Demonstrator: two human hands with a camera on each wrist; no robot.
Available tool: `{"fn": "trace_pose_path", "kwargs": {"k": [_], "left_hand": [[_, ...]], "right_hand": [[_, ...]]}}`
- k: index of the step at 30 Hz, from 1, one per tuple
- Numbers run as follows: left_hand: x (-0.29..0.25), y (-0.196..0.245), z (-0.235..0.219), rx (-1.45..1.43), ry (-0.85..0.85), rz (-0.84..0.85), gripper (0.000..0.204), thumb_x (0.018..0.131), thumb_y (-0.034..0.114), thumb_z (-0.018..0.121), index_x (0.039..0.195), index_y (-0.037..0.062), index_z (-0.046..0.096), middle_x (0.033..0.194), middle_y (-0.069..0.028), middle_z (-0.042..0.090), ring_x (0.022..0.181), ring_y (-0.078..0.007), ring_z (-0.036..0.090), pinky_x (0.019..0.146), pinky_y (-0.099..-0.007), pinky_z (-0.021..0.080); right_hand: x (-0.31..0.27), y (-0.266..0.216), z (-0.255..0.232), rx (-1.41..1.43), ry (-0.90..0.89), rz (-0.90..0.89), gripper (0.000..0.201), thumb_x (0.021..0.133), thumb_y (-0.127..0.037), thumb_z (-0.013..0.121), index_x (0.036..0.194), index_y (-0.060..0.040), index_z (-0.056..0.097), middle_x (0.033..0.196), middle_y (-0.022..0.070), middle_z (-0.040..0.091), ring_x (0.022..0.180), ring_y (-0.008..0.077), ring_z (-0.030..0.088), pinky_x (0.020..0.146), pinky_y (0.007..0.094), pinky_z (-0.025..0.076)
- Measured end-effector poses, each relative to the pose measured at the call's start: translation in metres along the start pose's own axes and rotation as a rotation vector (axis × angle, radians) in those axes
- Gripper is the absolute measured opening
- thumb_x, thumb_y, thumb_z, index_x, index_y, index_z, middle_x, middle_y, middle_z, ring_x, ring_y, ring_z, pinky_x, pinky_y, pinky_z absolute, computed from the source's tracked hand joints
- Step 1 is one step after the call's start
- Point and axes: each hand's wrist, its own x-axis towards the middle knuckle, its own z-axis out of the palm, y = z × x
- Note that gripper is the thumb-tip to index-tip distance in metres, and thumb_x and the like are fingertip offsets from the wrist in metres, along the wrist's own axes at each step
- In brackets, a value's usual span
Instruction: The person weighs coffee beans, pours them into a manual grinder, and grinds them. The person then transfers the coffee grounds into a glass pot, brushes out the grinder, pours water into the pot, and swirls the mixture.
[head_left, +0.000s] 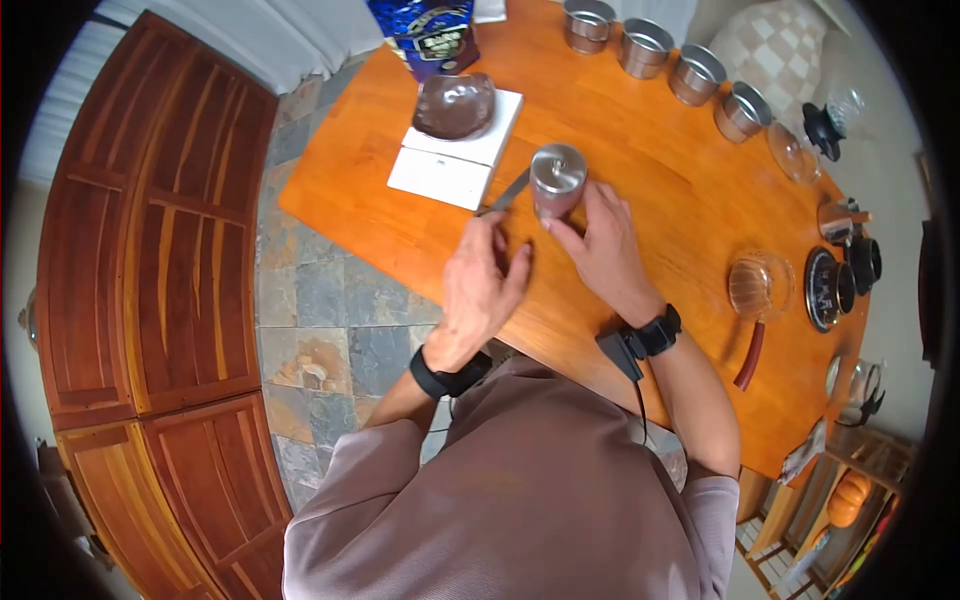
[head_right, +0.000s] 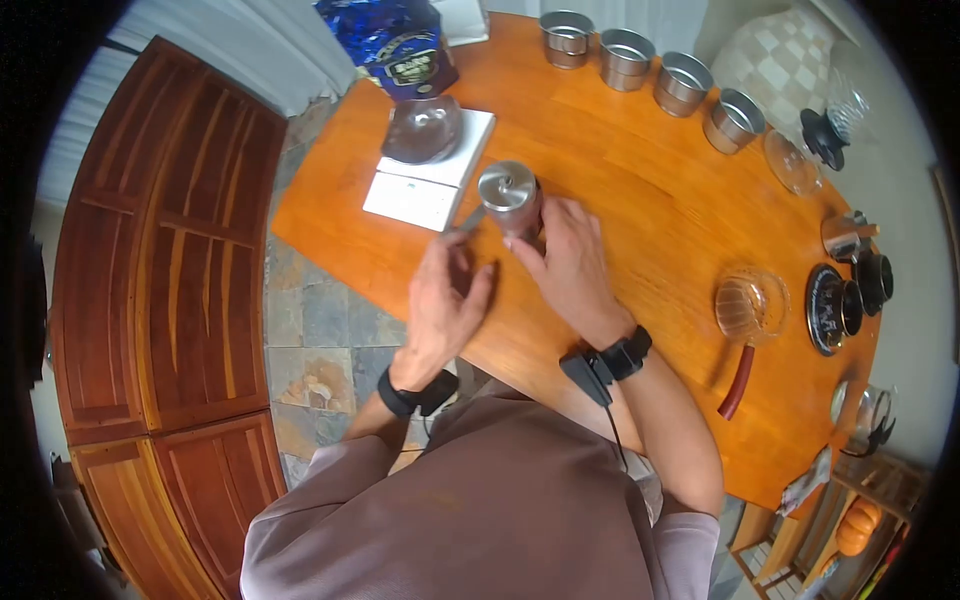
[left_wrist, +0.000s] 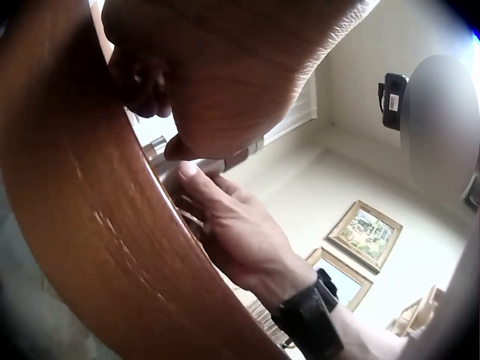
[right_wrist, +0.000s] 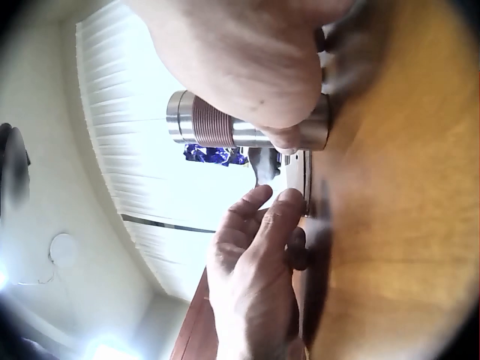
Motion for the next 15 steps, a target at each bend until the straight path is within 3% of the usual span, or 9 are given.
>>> {"fn": "trace_pose_path", "kwargs": {"k": [5, 7, 8, 9, 11, 13, 15], "left_hand": [[-0.004, -0.005, 0.002, 0.041, 0.017, 0.067, 0.041, 0.086, 0.011, 0.075, 0.121, 0.0015, 0.055, 0.078, -0.0108, 0.056, 0.063, -0.0258, 0.058, 0.057, -0.0378, 0.047], [-0.005, -0.004, 0.002, 0.010, -0.021, 0.036, 0.042, 0.085, 0.010, 0.073, 0.122, 0.0004, 0.055, 0.079, -0.0134, 0.057, 0.070, -0.0354, 0.061, 0.064, -0.0435, 0.049], [-0.005, -0.004, 0.004, 0.013, 0.008, 0.041, 0.040, 0.086, 0.009, 0.074, 0.120, 0.0014, 0.056, 0.078, -0.0106, 0.056, 0.067, -0.0283, 0.060, 0.061, -0.0387, 0.048], [-0.004, -0.001, 0.001, -0.007, -0.009, 0.066, 0.040, 0.086, 0.009, 0.074, 0.120, 0.0014, 0.056, 0.078, -0.0106, 0.056, 0.067, -0.0283, 0.060, 0.061, -0.0387, 0.048], [0.005, 0.003, -0.011, -0.120, 0.006, -0.030, 0.038, 0.085, 0.005, 0.075, 0.119, 0.0028, 0.059, 0.077, -0.0037, 0.055, 0.065, -0.0159, 0.057, 0.060, -0.0307, 0.047], [0.025, 0.030, -0.038, -0.294, 0.120, 0.190, 0.039, 0.083, 0.000, 0.076, 0.120, 0.0026, 0.060, 0.079, 0.0016, 0.053, 0.067, -0.0078, 0.052, 0.060, -0.0248, 0.045], [0.039, 0.077, -0.086, -0.352, 0.114, 0.383, 0.055, 0.079, -0.001, 0.079, 0.129, -0.0017, 0.055, 0.087, -0.0009, 0.055, 0.075, -0.0098, 0.054, 0.070, -0.0262, 0.047]], "right_hand": [[0.017, 0.008, 0.023, -0.006, 0.064, -0.007, 0.058, 0.089, -0.025, 0.074, 0.133, 0.0039, 0.050, 0.121, 0.0205, 0.062, 0.115, 0.0383, 0.055, 0.098, 0.0464, 0.040], [0.012, 0.013, 0.028, 0.019, 0.099, -0.002, 0.065, 0.089, -0.025, 0.074, 0.139, 0.0050, 0.045, 0.126, 0.0210, 0.062, 0.118, 0.0384, 0.055, 0.101, 0.0468, 0.040], [0.008, 0.017, 0.028, 0.029, 0.111, -0.016, 0.071, 0.089, -0.025, 0.074, 0.143, 0.0064, 0.039, 0.130, 0.0220, 0.060, 0.121, 0.0391, 0.053, 0.104, 0.0472, 0.039], [0.003, 0.017, 0.023, 0.032, 0.127, -0.025, 0.077, 0.089, -0.025, 0.074, 0.146, 0.0077, 0.033, 0.134, 0.0230, 0.059, 0.125, 0.0398, 0.052, 0.107, 0.0477, 0.038], [-0.010, 0.015, 0.014, 0.022, 0.091, 0.009, 0.081, 0.088, -0.025, 0.075, 0.146, 0.0100, 0.031, 0.139, 0.0263, 0.053, 0.130, 0.0430, 0.048, 0.111, 0.0485, 0.038], [-0.024, 0.010, 0.003, 0.030, 0.042, 0.051, 0.080, 0.087, -0.024, 0.076, 0.145, 0.0102, 0.032, 0.141, 0.0281, 0.050, 0.132, 0.0440, 0.046, 0.112, 0.0485, 0.037], [-0.039, 0.005, -0.006, 0.007, -0.001, 0.078, 0.081, 0.086, -0.023, 0.076, 0.145, 0.0107, 0.032, 0.143, 0.0305, 0.046, 0.134, 0.0450, 0.044, 0.114, 0.0486, 0.036]]}}
